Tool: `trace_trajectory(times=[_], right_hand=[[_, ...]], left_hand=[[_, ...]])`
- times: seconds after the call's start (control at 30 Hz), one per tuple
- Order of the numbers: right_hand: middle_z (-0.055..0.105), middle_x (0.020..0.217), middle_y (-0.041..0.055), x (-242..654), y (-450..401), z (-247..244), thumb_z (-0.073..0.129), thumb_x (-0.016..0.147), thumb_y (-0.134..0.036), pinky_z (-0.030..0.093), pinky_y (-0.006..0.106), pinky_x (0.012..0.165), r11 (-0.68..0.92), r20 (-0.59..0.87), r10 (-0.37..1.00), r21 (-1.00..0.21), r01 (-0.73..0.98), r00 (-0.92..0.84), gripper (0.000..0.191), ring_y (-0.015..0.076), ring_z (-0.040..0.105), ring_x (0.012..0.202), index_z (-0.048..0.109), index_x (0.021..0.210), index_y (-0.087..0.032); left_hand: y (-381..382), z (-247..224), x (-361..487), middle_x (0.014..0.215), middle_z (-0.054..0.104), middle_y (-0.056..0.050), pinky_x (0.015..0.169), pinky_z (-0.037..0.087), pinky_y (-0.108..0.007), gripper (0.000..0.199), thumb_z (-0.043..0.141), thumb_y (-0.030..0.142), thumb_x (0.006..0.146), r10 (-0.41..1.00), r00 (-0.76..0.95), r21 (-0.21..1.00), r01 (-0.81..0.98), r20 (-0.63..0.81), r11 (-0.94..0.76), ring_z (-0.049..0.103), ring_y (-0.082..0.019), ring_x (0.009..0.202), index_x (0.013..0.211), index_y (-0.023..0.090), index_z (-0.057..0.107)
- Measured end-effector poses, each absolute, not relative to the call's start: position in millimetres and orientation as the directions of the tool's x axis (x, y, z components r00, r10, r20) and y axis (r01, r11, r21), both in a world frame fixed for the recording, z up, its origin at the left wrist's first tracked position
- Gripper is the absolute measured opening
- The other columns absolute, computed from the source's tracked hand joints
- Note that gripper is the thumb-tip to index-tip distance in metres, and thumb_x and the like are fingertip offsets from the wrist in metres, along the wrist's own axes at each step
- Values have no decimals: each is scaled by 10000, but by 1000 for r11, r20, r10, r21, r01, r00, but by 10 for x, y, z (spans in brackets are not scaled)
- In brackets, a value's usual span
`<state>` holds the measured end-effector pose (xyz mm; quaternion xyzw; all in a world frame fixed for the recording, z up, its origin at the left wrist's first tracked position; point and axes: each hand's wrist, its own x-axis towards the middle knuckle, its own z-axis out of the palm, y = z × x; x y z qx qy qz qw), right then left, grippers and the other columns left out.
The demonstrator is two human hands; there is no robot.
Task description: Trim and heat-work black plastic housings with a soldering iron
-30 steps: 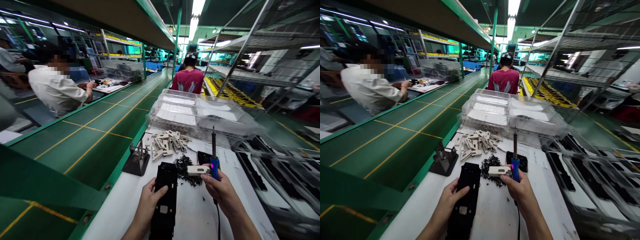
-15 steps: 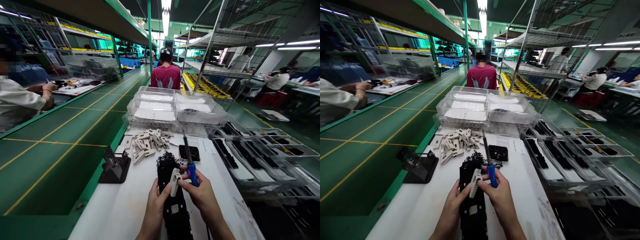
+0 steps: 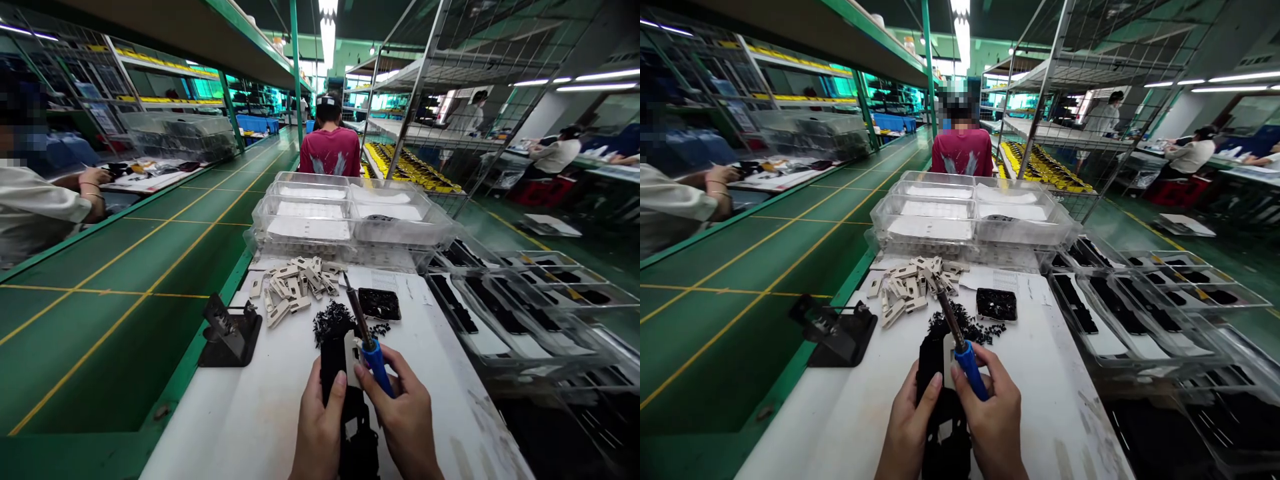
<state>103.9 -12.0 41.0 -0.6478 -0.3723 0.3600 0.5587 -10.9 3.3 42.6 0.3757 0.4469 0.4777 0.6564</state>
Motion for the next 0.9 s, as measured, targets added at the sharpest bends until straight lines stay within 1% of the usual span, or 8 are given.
trace_trajectory(times=[0.17,0.27,0.43,0.53,0.63,0.7,0.8,0.9], right_hand=[[689,786,23,1045,-161,375,751,763,-465,453,205,467,-88,-22,878,-989,116,478,380,137,579,561,636,1015,-205],[644,731,-3,1055,-169,345,745,780,-454,391,196,408,-72,-40,898,-996,58,439,391,91,474,458,602,1045,-206],[504,582,-59,1034,-170,348,751,788,-445,326,181,391,-50,-69,921,-997,-61,384,367,78,390,441,591,1012,-203],[471,597,-71,990,-162,398,769,768,-453,316,165,386,-44,-122,902,-980,-192,413,377,62,363,442,579,982,-208],[512,693,-55,955,-153,443,798,733,-456,330,148,387,-58,-198,874,-949,-310,444,414,51,378,466,572,983,-216],[534,749,-45,946,-153,454,801,728,-457,315,145,374,-69,-234,863,-933,-354,448,445,40,365,459,573,1033,-226],[507,714,-58,945,-167,447,774,754,-467,260,160,335,-70,-227,871,-935,-348,435,471,34,318,410,574,1109,-232],[495,676,-57,940,-194,429,756,774,-469,305,186,358,-51,-172,867,-964,-261,467,459,60,360,425,592,1123,-220]], left_hand=[[-12,433,-116,1345,618,-121,1102,404,-423,471,608,415,896,964,185,933,-269,-193,239,510,-327,1300,1308,189,570],[-16,454,-116,1397,582,-101,1142,359,-402,479,589,408,914,961,206,935,-268,-182,234,470,-304,1343,1346,207,543],[-15,494,-140,1441,551,-82,1145,365,-394,532,587,428,914,946,244,913,-296,-211,280,426,-300,1382,1396,217,508],[-35,480,-158,1471,524,-68,1198,274,-429,559,610,483,883,926,187,845,-381,-327,375,323,-313,1443,1377,228,548],[-46,483,-162,1462,535,-57,1230,169,-449,539,604,513,872,907,173,756,-506,-384,416,198,-306,1488,1328,225,607],[-39,508,-159,1466,531,-46,1234,150,-446,515,587,488,890,907,235,709,-567,-349,420,192,-291,1491,1337,232,601],[-22,545,-158,1524,457,-10,1235,162,-396,500,535,448,935,902,327,683,-592,-282,428,218,-249,1488,1395,249,538],[-22,543,-161,1577,363,16,1238,135,-335,516,478,455,968,894,367,707,-559,-258,433,171,-209,1500,1441,248,475]])
